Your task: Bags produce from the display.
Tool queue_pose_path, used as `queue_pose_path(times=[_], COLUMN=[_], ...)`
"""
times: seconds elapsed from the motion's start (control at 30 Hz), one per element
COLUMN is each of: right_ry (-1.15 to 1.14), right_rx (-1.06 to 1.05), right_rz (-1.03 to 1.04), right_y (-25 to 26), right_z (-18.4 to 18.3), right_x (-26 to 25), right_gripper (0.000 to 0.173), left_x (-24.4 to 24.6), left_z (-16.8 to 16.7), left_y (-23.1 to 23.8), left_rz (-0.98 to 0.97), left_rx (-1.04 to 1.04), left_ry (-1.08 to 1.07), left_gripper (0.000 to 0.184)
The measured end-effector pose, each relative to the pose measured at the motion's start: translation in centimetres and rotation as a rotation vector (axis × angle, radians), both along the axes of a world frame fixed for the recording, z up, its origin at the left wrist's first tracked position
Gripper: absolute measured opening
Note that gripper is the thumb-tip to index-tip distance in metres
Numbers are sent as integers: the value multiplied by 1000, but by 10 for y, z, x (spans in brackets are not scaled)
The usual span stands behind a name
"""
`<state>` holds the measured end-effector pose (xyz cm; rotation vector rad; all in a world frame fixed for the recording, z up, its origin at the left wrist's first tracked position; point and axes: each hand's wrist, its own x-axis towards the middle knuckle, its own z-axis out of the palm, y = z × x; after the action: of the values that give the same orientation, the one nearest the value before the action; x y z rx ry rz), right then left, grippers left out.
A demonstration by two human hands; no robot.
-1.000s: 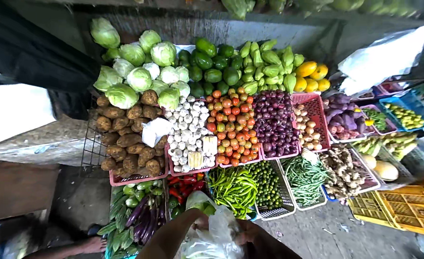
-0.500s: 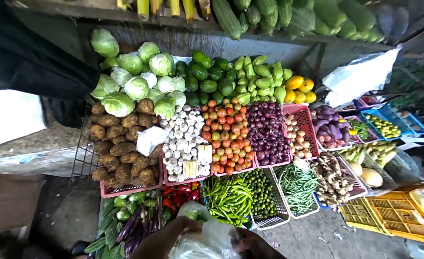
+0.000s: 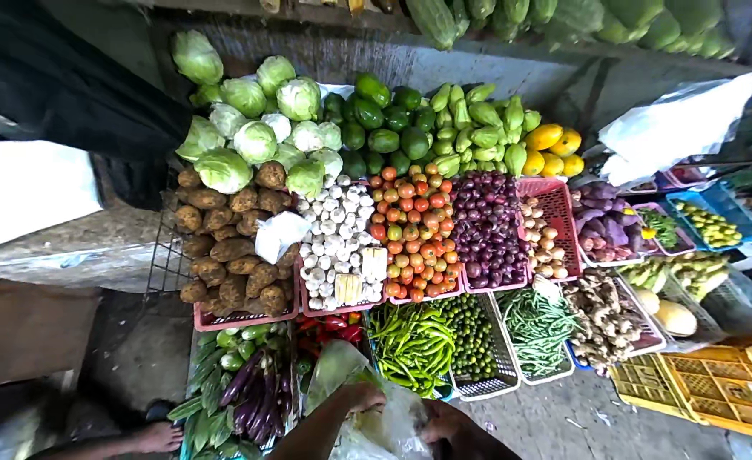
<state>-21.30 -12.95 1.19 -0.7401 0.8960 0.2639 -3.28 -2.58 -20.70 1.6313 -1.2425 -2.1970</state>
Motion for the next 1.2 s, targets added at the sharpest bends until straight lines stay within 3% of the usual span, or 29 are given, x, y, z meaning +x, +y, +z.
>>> queue_pose_path(times=[0.13, 0.23, 0.33, 0.4, 0.5, 0.57, 0.67, 0.8, 0.9, 1.0, 1.1, 1.2], right_ry=[30, 25, 64, 126, 258, 233, 138, 139, 220, 256, 244, 211], right_rx=[61, 123, 49, -43, -63, -4, 89, 42, -48, -33, -32, -68], right_rz=[-105, -166, -161, -169, -362, -433, -310, -214, -267, -383, -471, -421], right_y=[3, 8, 7, 4, 2, 7, 8, 3, -7, -8, -8, -7], right_z=[2, -2, -2, -9, -17, -24, -29, -14, -11, -12, -10, -3], right_x=[-1, -4, 1, -3, -10, -12, -6, 7, 4, 0, 0, 10], right_gripper=[35, 36, 34, 34, 17, 20, 38, 39, 31, 36, 30, 21], left_x=[11, 5, 11, 28, 61, 70, 63, 28, 31, 60, 86, 130], left_z=[-23, -38, -23, 3, 47, 31, -17, 2, -3, 10, 34, 57], left_y=[2, 19, 42, 58, 44, 44, 61, 59, 54, 37, 14, -31], left_rz=[145, 133, 352, 555, 653, 837, 998, 1006, 1176, 1435, 1702, 1846], left_rx=[162, 163, 191, 167, 168, 166, 184, 336, 212, 1, -314, -429], left_ry=[44, 74, 166, 53, 10, 89, 117, 401, 601, 754, 840, 921], left_gripper=[46, 49, 48, 50, 47, 37, 33, 23, 31, 40, 46, 54])
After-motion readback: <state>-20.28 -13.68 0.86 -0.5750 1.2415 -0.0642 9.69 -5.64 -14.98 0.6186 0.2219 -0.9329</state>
